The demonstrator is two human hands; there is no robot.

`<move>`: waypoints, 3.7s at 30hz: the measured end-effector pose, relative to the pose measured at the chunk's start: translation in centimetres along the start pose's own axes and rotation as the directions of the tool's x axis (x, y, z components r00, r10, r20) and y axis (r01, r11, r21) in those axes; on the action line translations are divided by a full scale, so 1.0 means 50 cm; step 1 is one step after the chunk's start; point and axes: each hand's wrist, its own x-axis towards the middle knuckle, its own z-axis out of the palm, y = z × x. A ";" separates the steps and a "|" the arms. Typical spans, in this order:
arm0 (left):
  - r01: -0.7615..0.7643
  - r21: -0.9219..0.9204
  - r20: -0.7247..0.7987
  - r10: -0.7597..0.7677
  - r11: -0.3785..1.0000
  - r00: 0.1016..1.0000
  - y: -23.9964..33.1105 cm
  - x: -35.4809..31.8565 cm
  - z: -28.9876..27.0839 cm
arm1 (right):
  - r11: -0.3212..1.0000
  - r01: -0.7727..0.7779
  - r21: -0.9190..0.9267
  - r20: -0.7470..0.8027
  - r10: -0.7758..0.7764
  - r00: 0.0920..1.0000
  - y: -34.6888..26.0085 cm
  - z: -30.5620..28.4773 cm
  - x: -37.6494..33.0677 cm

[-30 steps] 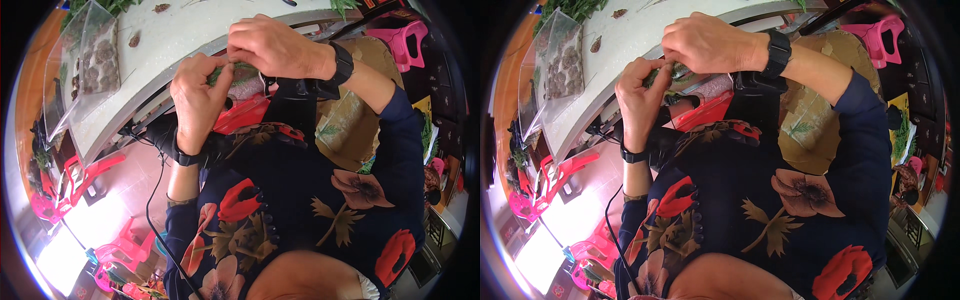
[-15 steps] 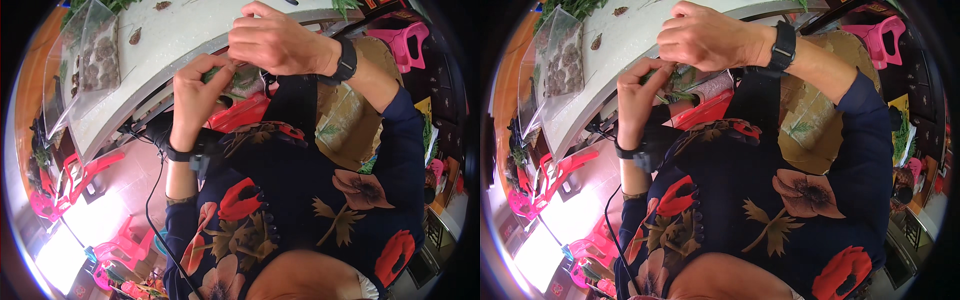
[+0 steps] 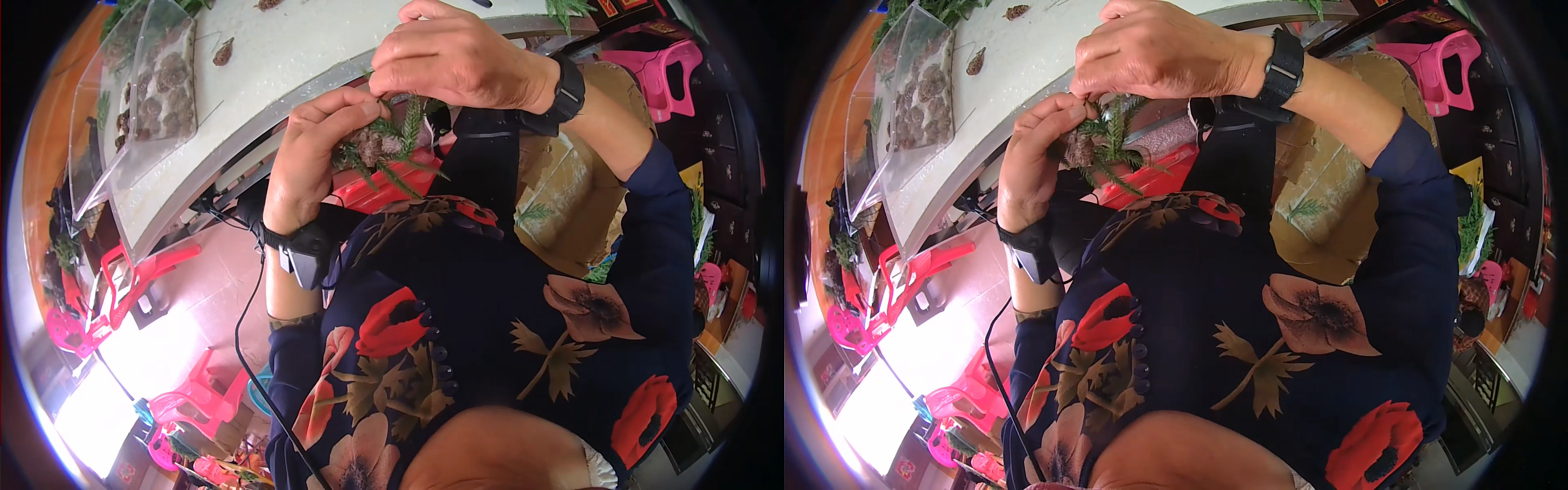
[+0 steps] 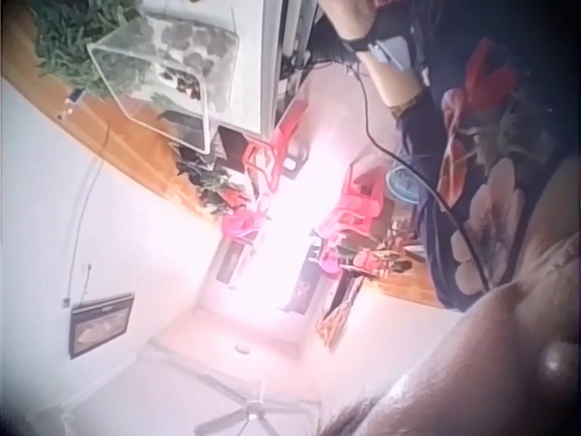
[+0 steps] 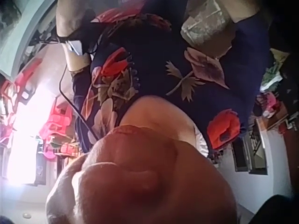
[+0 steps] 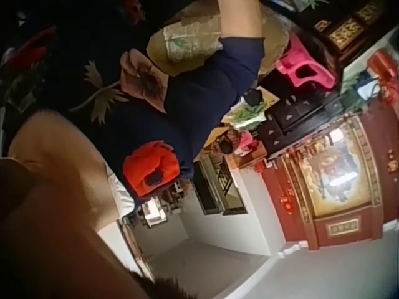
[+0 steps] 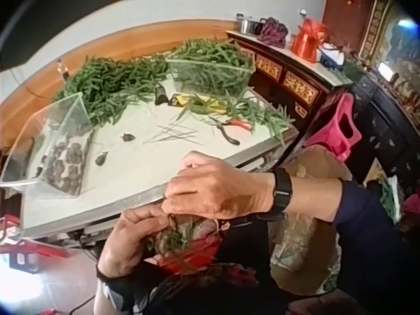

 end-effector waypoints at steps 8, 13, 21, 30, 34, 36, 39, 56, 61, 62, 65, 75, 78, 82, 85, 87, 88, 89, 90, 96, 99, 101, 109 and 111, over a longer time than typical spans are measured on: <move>-0.208 0.661 -0.028 0.301 0.721 0.953 -0.016 0.006 0.025 | 0.959 -0.264 0.102 0.203 0.240 0.949 -0.035 0.014 -0.013; -0.294 0.934 0.115 0.611 0.201 0.783 -0.054 0.004 0.029 | 0.447 -0.791 0.417 0.598 0.521 0.609 -0.013 0.016 -0.011; -0.168 0.369 -0.271 0.279 0.914 0.921 -0.027 0.007 0.018 | 0.549 -0.640 -0.537 -0.262 0.612 0.746 0.197 0.080 -0.215; -0.141 0.002 -0.296 0.135 0.990 0.946 -0.004 0.014 -0.002 | 0.352 -0.893 -0.280 0.558 0.817 0.147 0.227 0.021 -0.204; -0.128 -0.002 -0.317 0.121 0.992 0.941 -0.004 0.019 -0.007 | 0.619 -0.759 -0.201 0.026 0.778 0.627 0.206 0.089 -0.267; -0.125 0.017 -0.333 0.124 0.992 0.935 -0.010 0.025 -0.009 | 0.715 -0.663 -0.224 -0.232 0.621 0.749 0.197 0.096 -0.263; -0.169 0.090 -0.388 0.191 0.982 0.902 -0.019 0.029 -0.011 | 0.664 -0.720 -0.201 -0.263 0.672 0.692 0.173 0.084 -0.228; -0.223 0.516 -0.517 0.508 0.827 0.688 -0.029 0.046 0.012 | 0.436 -0.845 0.309 0.328 0.785 0.525 -0.071 0.078 -0.030; -0.236 0.725 -0.431 0.693 0.647 0.578 -0.040 0.048 0.007 | 0.424 -0.858 0.290 0.374 0.775 0.509 -0.068 0.071 -0.015; -0.241 0.751 -0.408 0.720 0.614 0.562 -0.040 0.048 0.007 | 0.419 -0.861 0.289 0.384 0.773 0.505 -0.068 0.069 -0.013; -0.247 0.776 -0.381 0.744 0.580 0.549 -0.041 0.047 0.009 | 0.419 -0.856 0.303 0.374 0.774 0.511 -0.068 0.068 -0.010; -0.220 0.680 -0.450 0.635 0.699 0.628 -0.032 0.037 0.017 | 0.449 -0.850 0.276 0.349 0.777 0.524 -0.078 0.070 -0.014; -0.233 0.658 -0.449 0.621 0.716 0.643 -0.032 0.036 0.014 | 0.458 -0.846 0.273 0.335 0.779 0.529 -0.076 0.070 -0.015; -0.238 0.559 -0.480 0.544 0.794 0.688 -0.026 0.033 0.021 | 0.499 -0.831 0.244 0.319 0.768 0.555 -0.074 0.071 -0.019; -0.233 0.357 -0.491 0.394 0.904 0.777 -0.020 0.031 0.015 | 0.603 -0.791 0.104 0.207 0.765 0.610 -0.066 0.073 -0.026; -0.173 0.025 -0.418 0.168 0.985 0.893 -0.015 0.035 0.007 | 0.643 -0.765 0.025 0.152 0.754 0.639 -0.065 0.069 -0.026; -0.171 0.025 -0.422 0.166 0.985 0.891 -0.019 0.036 0.005 | 0.677 -0.723 -0.138 0.138 0.736 0.663 -0.066 0.067 -0.018; -0.129 -0.032 -0.427 0.103 0.991 0.898 -0.024 0.040 0.003 | 0.689 -0.660 -0.299 0.129 0.715 0.688 -0.066 0.065 -0.009; -0.086 -0.090 -0.429 0.040 0.992 0.903 -0.030 0.044 0.000 | 0.678 -0.580 -0.452 0.125 0.691 0.712 -0.067 0.063 -0.003; -0.130 -0.108 -0.435 0.071 0.986 0.897 -0.065 0.069 -0.009 | 0.712 -0.357 -0.605 0.211 0.576 0.790 -0.041 0.039 0.005; -0.227 -0.021 -0.451 0.193 0.974 0.872 -0.059 0.059 -0.008 | 0.704 -0.680 -0.204 0.344 0.702 0.624 -0.027 0.021 -0.002; -0.237 -0.004 -0.462 0.208 0.971 0.862 -0.051 0.055 -0.001 | 0.584 -0.812 -0.006 0.520 0.695 0.497 -0.020 0.022 -0.007; -0.251 0.171 -0.448 0.302 0.953 0.842 -0.039 0.041 0.015 | 0.373 -0.902 0.215 0.713 0.572 0.407 -0.012 0.040 -0.023; -0.237 0.209 -0.433 0.307 0.949 0.847 -0.041 0.040 0.013 | 0.327 -0.918 0.224 0.741 0.555 0.379 -0.011 0.041 -0.025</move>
